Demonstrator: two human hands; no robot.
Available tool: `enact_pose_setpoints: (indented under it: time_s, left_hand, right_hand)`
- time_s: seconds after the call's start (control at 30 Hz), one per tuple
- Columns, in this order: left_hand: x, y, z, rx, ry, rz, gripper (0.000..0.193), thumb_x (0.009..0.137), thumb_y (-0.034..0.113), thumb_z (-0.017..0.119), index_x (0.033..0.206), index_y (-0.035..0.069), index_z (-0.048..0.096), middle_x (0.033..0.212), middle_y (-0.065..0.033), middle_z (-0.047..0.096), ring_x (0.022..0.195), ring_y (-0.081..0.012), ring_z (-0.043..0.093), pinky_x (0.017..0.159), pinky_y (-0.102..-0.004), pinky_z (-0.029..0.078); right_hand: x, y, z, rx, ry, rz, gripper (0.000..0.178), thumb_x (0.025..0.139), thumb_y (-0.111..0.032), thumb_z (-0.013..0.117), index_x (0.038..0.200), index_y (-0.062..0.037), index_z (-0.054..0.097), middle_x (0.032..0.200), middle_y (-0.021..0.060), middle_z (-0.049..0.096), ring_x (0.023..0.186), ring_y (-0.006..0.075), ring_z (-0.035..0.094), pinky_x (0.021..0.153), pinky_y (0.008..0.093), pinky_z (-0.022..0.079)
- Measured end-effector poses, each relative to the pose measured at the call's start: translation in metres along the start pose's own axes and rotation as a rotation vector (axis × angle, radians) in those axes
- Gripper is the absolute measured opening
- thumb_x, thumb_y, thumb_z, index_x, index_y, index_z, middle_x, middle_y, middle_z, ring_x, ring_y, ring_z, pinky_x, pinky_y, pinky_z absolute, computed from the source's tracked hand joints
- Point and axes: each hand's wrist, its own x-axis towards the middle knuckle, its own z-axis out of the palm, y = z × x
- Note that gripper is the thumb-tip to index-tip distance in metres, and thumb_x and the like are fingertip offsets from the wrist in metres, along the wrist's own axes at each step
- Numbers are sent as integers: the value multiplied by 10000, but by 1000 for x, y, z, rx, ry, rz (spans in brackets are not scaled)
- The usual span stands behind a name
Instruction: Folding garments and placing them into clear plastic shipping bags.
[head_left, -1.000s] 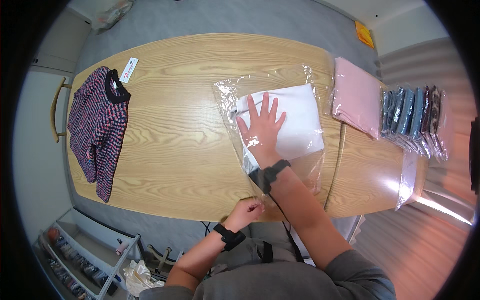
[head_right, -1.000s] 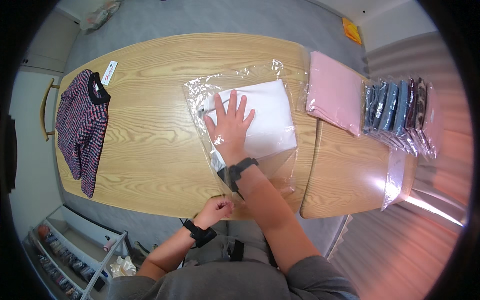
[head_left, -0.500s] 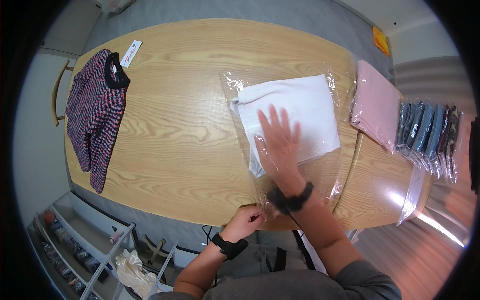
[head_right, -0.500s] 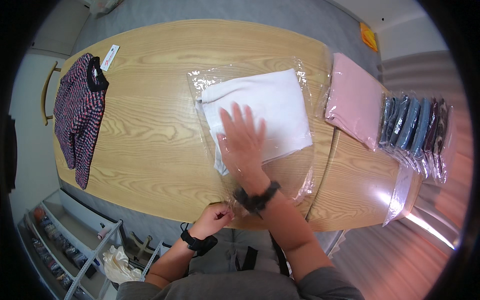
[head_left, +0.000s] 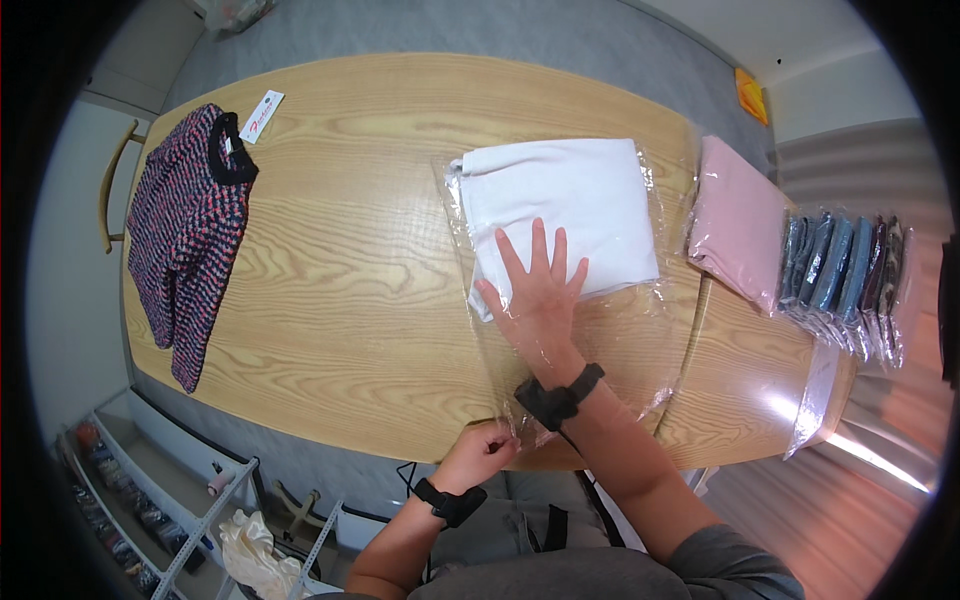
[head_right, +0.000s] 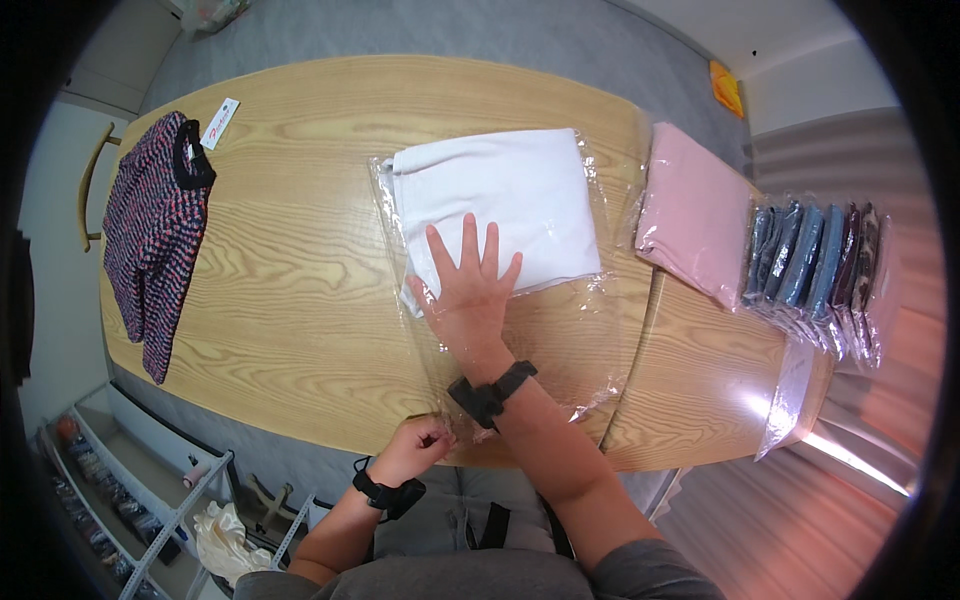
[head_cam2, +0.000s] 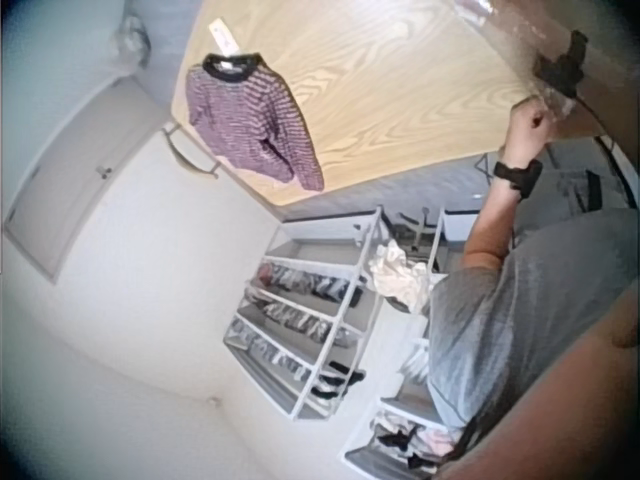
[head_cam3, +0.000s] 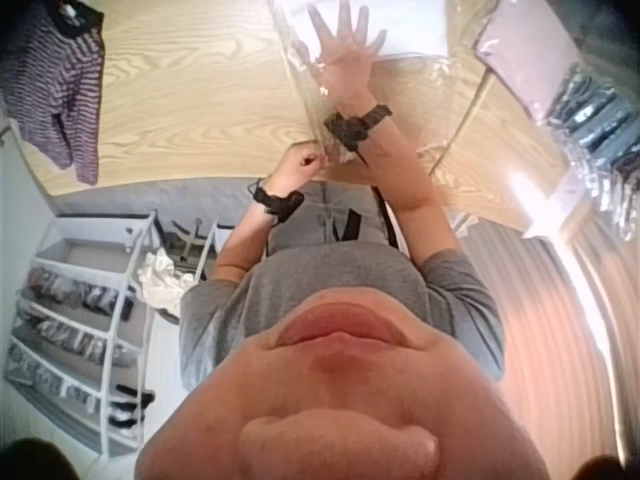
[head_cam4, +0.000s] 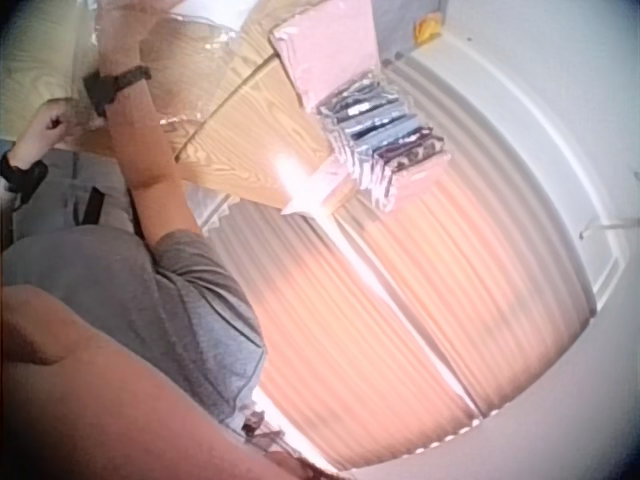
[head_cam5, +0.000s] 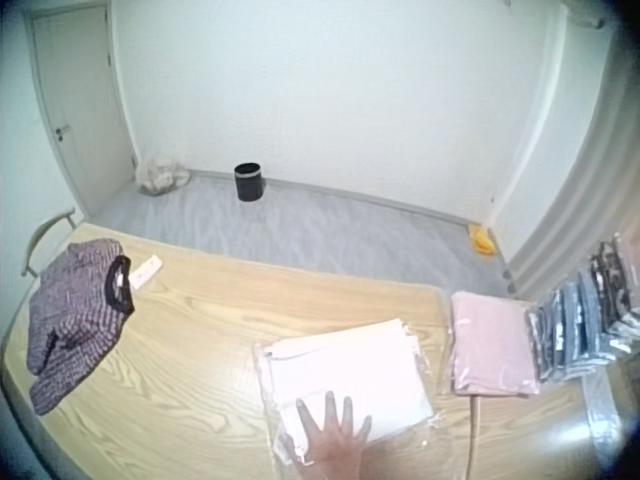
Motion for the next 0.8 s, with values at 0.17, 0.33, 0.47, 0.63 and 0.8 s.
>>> enact_pose_setpoints:
  time_s: [0.17, 0.33, 0.47, 0.63, 0.8]
  left_hand:
    - [-1, -4, -2, -35, -35, 108, 69, 844, 10, 580, 783, -22, 580, 698, -68, 556, 612, -119, 512, 555, -263, 422]
    - [-2, -3, -2, 48, -30, 38, 55, 846, 5, 572, 803, -23, 592, 730, -74, 581, 628, -130, 535, 560, -263, 426]
    - [0, 0, -2, -58, -12, 30, 72, 847, 21, 586, 788, -20, 580, 700, -65, 551, 606, -122, 511, 549, -263, 415]
    - [-2, -5, -3, 24, -13, 48, 109, 847, 49, 605, 764, -8, 565, 660, -55, 505, 584, -116, 476, 528, -266, 393]
    - [-5, -3, -11, 88, -70, -11, 95, 867, 0, 562, 772, -1, 557, 697, -17, 542, 622, -79, 538, 545, -230, 428]
  right_hand:
    - [-5, -4, -7, -1, -64, -90, 536, 816, -344, 630, 1315, -198, 501, 1433, 150, 359, 1338, 341, 295, 1023, 617, 217]
    - [-7, 0, -4, 100, -89, -289, 508, 837, -267, 602, 1314, -132, 492, 1438, 117, 370, 1334, 315, 319, 1057, 548, 228]
    - [-2, 9, -5, 221, -64, -163, 514, 836, -262, 600, 1320, -135, 485, 1434, 138, 369, 1328, 326, 328, 1038, 570, 240]
    - [-2, 30, 2, -129, 110, 65, 531, 864, -333, 563, 1350, -153, 452, 1433, 181, 354, 1330, 360, 316, 1027, 599, 234]
    - [1, 19, -6, -176, 46, 118, 508, 877, -333, 548, 1337, -133, 464, 1437, 172, 351, 1337, 340, 310, 1039, 575, 238]
